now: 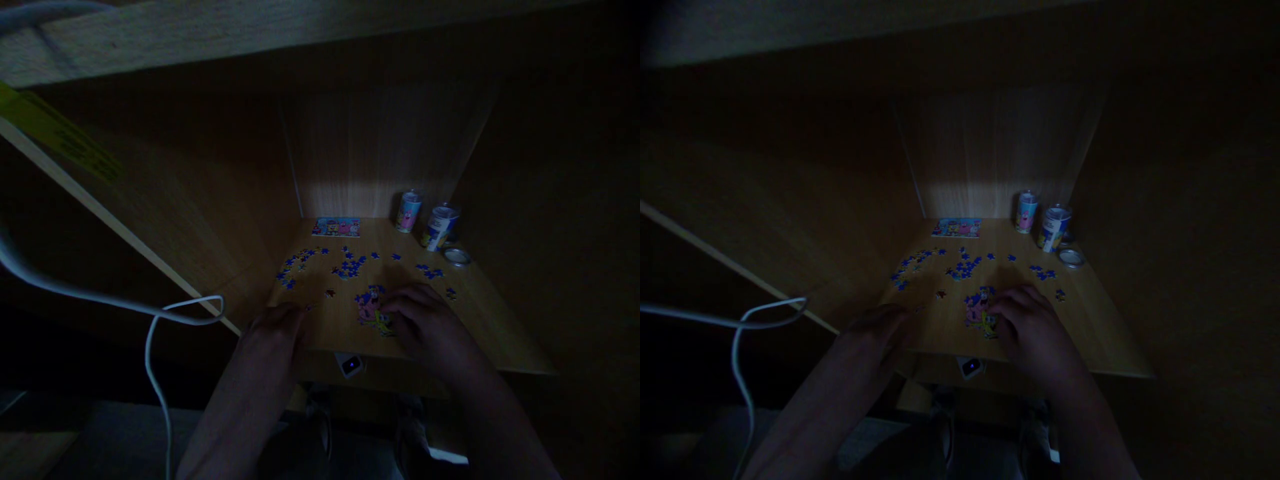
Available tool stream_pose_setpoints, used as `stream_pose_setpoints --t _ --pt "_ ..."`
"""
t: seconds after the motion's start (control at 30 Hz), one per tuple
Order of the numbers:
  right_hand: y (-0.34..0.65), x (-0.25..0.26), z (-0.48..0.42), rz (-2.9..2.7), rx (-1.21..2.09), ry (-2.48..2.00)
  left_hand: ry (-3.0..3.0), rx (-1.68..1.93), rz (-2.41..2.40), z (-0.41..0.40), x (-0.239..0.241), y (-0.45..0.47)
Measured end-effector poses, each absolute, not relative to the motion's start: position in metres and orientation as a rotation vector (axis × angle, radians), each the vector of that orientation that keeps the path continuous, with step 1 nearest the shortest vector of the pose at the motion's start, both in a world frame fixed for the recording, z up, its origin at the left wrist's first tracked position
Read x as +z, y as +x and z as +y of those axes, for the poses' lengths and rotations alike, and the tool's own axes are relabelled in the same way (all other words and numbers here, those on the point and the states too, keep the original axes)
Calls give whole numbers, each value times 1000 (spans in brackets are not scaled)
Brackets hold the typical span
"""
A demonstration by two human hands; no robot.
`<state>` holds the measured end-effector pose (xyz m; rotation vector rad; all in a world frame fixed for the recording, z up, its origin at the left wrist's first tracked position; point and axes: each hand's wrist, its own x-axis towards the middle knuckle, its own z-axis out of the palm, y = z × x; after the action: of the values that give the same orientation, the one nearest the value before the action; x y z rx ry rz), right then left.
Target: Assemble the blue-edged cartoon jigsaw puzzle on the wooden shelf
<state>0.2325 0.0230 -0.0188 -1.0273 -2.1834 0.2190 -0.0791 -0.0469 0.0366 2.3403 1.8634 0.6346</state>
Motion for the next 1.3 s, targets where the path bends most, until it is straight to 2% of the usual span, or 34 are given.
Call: stream_pose_setpoints --t 0.5,0.77,0.97,1.3 --pt "231 -19 21 -2185 235 -1027 2374 536 1913 -49 14 -59" --pt "233 -22 24 -2199 236 -1023 2369 597 1584 -46 24 -35" --pt "234 -22 25 -2200 239 -1027 2282 705 1710 -26 19 -28" --pt "231 -14 21 -2186 256 -1026 2101 831 1604 -13 13 -29"
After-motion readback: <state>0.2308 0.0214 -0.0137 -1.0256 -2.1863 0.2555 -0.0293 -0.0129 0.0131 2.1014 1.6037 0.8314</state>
